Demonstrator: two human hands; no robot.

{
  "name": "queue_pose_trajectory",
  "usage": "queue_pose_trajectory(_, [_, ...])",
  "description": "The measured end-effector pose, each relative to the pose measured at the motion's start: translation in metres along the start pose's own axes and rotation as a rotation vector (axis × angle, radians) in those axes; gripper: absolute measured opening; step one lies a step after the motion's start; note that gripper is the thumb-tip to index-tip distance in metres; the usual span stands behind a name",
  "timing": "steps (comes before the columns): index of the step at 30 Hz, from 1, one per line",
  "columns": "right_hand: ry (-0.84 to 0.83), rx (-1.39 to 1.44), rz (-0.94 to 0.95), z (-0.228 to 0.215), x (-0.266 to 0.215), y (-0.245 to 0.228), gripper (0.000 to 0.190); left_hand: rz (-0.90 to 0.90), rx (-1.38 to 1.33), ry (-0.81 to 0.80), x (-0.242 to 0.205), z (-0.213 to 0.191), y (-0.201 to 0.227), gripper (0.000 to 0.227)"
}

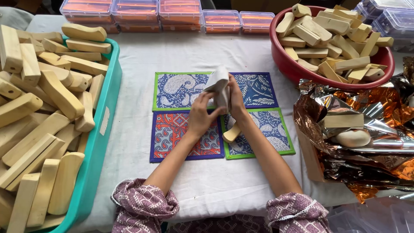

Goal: The person wipes wooden blocks with a white cloth and then wraps them individually in orange foil. They handle the blocks from a red bowl and place the wrapped items on the table.

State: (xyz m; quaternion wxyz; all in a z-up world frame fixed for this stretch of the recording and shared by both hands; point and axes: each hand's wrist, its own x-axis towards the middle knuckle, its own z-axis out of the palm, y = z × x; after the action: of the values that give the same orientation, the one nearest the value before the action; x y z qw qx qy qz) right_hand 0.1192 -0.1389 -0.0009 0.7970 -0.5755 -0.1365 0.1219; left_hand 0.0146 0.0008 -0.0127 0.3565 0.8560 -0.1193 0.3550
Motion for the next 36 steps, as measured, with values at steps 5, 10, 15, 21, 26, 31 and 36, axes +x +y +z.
queue_pose_trajectory(5, [0.081, 0.234, 0.168, -0.017, 0.005, 0.017, 0.068, 0.001, 0.033, -0.103, -0.002, -0.011, 0.019, 0.062])
queue_pose_trajectory(10, [0.071, 0.326, 0.154, -0.024, 0.008, 0.026, 0.072, 0.078, 0.008, -0.135, 0.000, -0.016, 0.021, 0.068])
queue_pose_trajectory(15, [-0.035, 0.395, 0.096, -0.014, 0.002, 0.016, 0.067, 0.018, 0.097, 0.126, 0.003, -0.022, 0.030, 0.091])
queue_pose_trajectory(21, [-0.242, 0.132, 0.183, -0.010, 0.003, 0.027, 0.061, -0.075, 0.170, 0.143, -0.004, -0.008, 0.022, 0.123])
queue_pose_trajectory(26, [-0.292, 0.029, 0.165, 0.016, -0.010, 0.002, 0.061, -0.152, 0.209, 0.227, 0.005, -0.017, 0.030, 0.131])
queue_pose_trajectory(31, [-0.127, -0.072, -0.053, 0.020, -0.009, 0.001, 0.066, -0.265, 0.139, 0.174, -0.002, -0.004, 0.003, 0.127])
queue_pose_trajectory(36, [0.076, 0.033, -0.034, 0.002, 0.002, 0.017, 0.064, -0.130, 0.125, 0.035, 0.000, -0.010, 0.017, 0.129])
